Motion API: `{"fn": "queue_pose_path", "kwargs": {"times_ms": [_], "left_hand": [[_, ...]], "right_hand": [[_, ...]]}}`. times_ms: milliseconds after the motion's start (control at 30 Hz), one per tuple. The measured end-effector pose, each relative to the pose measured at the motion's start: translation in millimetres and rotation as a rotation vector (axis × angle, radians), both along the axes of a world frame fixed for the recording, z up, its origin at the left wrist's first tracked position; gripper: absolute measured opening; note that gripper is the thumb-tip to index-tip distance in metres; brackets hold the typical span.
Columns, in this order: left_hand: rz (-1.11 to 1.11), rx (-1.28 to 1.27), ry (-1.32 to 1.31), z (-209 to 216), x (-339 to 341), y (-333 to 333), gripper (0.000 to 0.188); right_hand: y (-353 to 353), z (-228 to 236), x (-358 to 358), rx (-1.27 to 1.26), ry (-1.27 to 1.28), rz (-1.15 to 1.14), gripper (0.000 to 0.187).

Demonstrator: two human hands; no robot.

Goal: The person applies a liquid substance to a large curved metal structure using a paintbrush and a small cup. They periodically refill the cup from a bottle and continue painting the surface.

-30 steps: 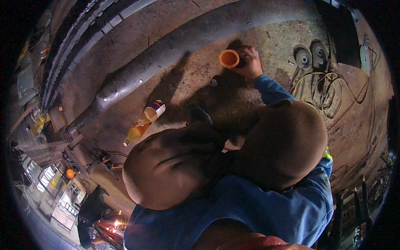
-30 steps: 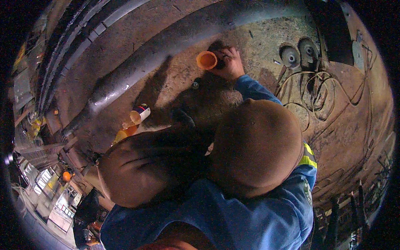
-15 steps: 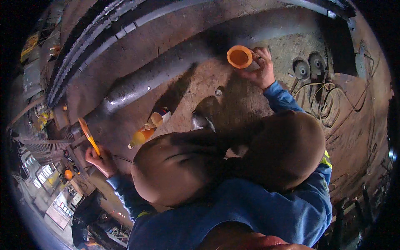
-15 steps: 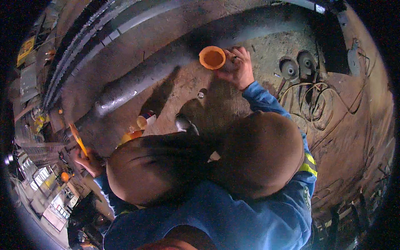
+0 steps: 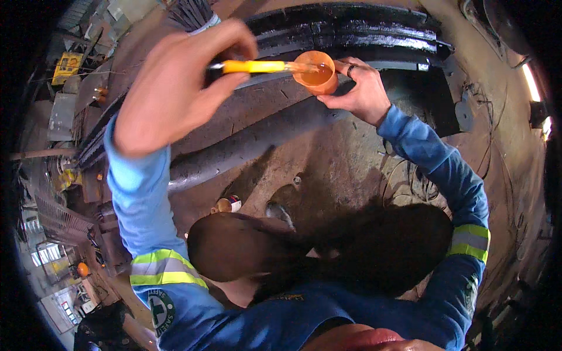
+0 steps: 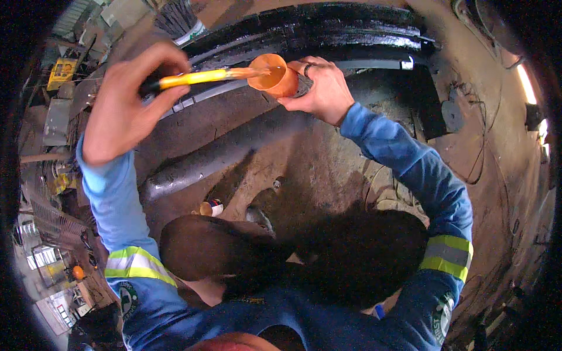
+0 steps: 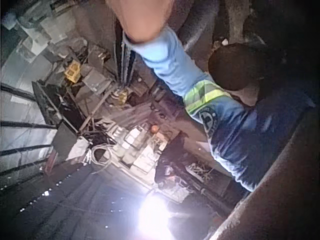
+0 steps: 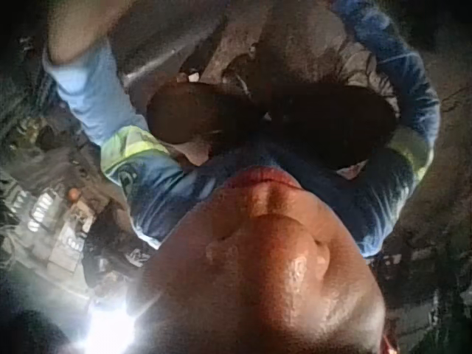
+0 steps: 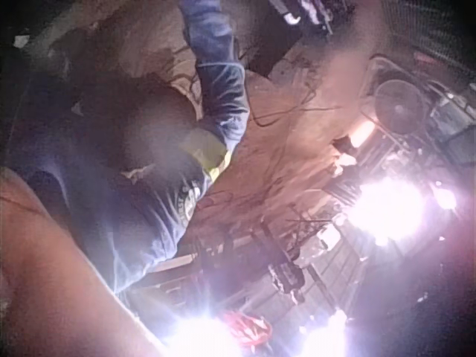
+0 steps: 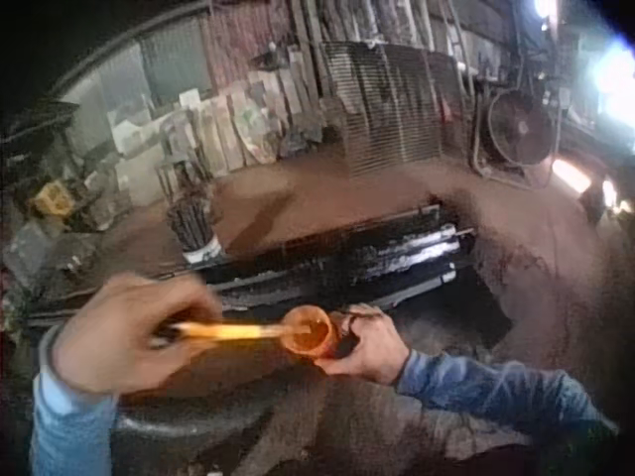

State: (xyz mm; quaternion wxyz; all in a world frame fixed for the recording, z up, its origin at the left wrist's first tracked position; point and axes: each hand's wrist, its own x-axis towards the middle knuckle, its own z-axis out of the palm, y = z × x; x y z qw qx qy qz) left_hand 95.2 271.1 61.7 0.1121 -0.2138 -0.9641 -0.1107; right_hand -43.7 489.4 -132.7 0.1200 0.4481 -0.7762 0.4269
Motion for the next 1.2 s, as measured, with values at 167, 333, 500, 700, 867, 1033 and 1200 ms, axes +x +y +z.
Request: {"fn": "queue_pose_path", "kwargs": {"times_ms": [167,333,500,700,867,1033,1200], "left_hand": [[-0.043,-0.148,-0.036,-20,-34,22,0.017],[-0.158,-0.105,0.025,-60,-49,26,0.016],[-0.087,-0.033,-0.143,-64,-53,28,0.018],[-0.13,0.066,-0.2,-97,-67,29,0.015],[-0.037,0.081,-0.118,-109,-70,21,0.014],[-0.037,0.073,-0.174,-124,-69,34,0.015],[0.2,0.539,-0.478,-128,-78,3,0.017]], "right_hand": [[6,0,-6,0.201,-0.089,0.032,0.061],[20,-20,-10,0.258,0.059,-0.012,0.062],[29,-45,-9,0.142,-0.043,0.104,0.059],[37,-72,-16,0.104,0.005,0.081,0.06],[45,-79,-18,0.19,-0.032,-0.026,0.062],[43,-84,-22,0.3,-0.092,-0.039,0.067],[43,-97,-23,0.266,-0.073,-0.081,0.064]]}}
